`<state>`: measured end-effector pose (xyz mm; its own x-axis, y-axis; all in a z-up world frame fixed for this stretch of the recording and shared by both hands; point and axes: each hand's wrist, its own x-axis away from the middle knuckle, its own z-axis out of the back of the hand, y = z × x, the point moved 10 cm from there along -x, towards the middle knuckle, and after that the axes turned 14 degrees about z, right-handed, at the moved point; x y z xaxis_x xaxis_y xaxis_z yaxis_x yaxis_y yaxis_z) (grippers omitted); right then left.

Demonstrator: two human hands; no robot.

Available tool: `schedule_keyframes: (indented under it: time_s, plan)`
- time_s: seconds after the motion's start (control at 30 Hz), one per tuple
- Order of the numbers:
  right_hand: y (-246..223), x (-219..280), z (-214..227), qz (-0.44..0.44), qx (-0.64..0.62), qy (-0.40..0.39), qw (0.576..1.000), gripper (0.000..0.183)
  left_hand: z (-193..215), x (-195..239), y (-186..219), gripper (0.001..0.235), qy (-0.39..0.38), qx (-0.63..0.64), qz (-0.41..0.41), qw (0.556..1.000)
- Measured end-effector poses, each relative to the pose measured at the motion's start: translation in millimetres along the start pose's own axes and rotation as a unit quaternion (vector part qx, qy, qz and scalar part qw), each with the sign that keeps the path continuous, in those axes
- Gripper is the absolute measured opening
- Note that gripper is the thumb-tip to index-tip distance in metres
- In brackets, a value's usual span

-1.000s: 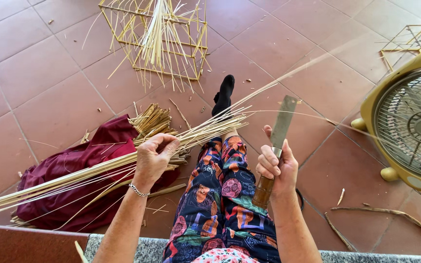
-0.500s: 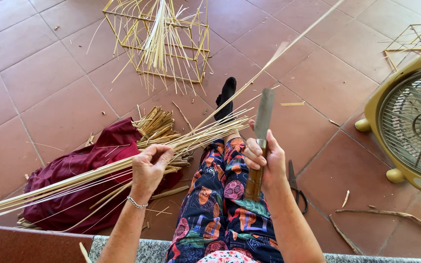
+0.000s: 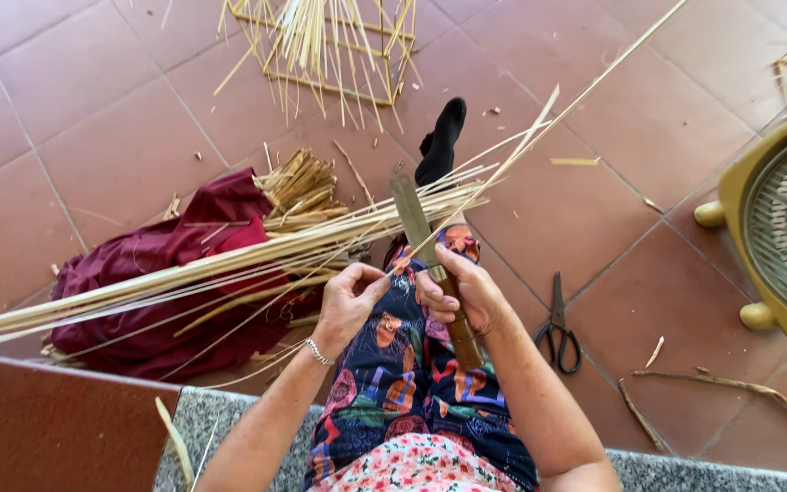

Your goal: The person sits on a tiled floor and uses a knife to split and smooth thin bamboo strips. They repeatedly peel the strips, trim edges, and organize the processed pieces into a bundle.

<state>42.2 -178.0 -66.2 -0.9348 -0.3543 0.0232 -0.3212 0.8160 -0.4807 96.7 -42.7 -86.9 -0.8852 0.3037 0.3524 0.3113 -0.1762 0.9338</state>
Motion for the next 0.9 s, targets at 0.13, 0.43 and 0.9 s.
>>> schedule_keyframes:
  time_s: [0.13,0.43,0.9]
  plan:
    - [-7.8,9.5,33.4,0.003,0.109,0.115,0.987,0.042,-6.4,21.2,57.1,0.021,0.067,-0.190,-0.194,0.960]
    - [-13.9,19.0,25.8,-0.012,0.223,0.179,0.958,0.023,-101.9,-15.4,130.4,0.017,0.037,-0.319,-0.326,0.889]
    - [-29.6,24.2,53.4,0.017,0.212,0.216,0.953,0.019,-80.5,-36.6,97.8,0.016,0.050,-0.179,-0.214,0.959]
